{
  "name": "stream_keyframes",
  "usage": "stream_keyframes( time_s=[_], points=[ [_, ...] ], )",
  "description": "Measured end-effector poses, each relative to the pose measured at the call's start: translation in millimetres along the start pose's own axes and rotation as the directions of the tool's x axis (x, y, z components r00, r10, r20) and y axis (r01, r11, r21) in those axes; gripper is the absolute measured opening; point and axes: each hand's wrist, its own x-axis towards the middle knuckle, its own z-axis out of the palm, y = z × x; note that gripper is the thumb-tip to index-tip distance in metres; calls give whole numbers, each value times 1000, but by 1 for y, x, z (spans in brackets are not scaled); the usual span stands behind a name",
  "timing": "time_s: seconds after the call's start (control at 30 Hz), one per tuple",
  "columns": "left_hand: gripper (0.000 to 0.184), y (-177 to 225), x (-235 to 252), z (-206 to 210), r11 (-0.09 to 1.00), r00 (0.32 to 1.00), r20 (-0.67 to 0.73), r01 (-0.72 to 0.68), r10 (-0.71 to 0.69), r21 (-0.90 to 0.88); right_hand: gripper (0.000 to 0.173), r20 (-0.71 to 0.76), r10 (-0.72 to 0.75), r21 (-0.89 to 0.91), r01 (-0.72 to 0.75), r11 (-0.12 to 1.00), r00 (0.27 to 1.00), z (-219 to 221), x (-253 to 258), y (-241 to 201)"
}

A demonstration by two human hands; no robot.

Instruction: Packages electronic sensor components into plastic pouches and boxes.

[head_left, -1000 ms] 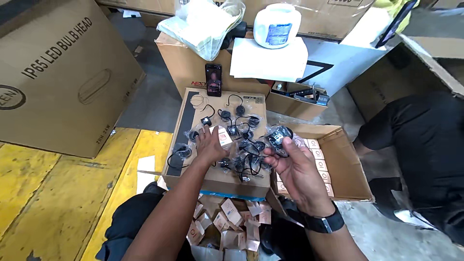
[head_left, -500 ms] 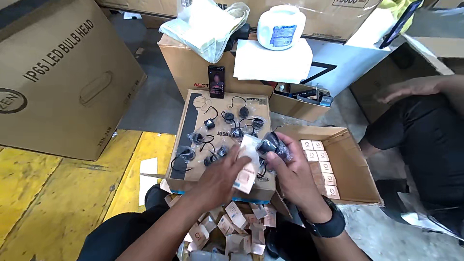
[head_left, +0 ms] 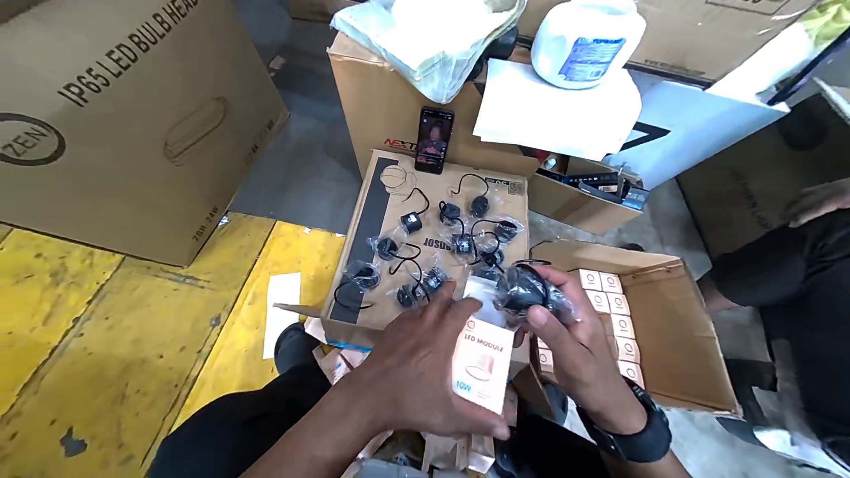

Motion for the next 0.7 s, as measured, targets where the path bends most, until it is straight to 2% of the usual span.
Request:
stream_keyframes(
  time_s=[0.03, 0.1, 0.2, 0.33, 0.53, 0.6, 0.7],
  points=[
    [124, 1, -1, 0, 992, 999, -54, -13, 7, -124, 66, -8, -25, 25, 25, 999, 1000, -1, 0, 0],
    [125, 3, 1, -2, 946, 992, -122, -22, -19, -325, 64, -31, -60, 81, 63, 995, 998, 0, -2, 0],
    [118, 3, 6, -4, 851, 982, -22, 151, -188, -503, 62, -58, -99, 113, 105, 988, 993, 5, -8, -2],
    [87, 0, 11, 3, 798, 968, 48, 232, -248, -555, 56, 16, -191, 31, 191, 981, 981, 8, -15, -3],
    [46, -1, 12, 4, 700, 977, 77, 195, -197, -687, 55, 67, -227, 13, 227, 974, 971, 8, -21, -4],
    [36, 1, 13, 5, 700, 970, 4, 179, -244, -691, 56, 66, -197, 40, 195, 980, 978, 10, -21, -6],
    [38, 1, 12, 7, 734, 947, -157, 106, -280, -670, 55, 69, -130, 26, 128, 991, 989, 15, -21, -8]
  ],
)
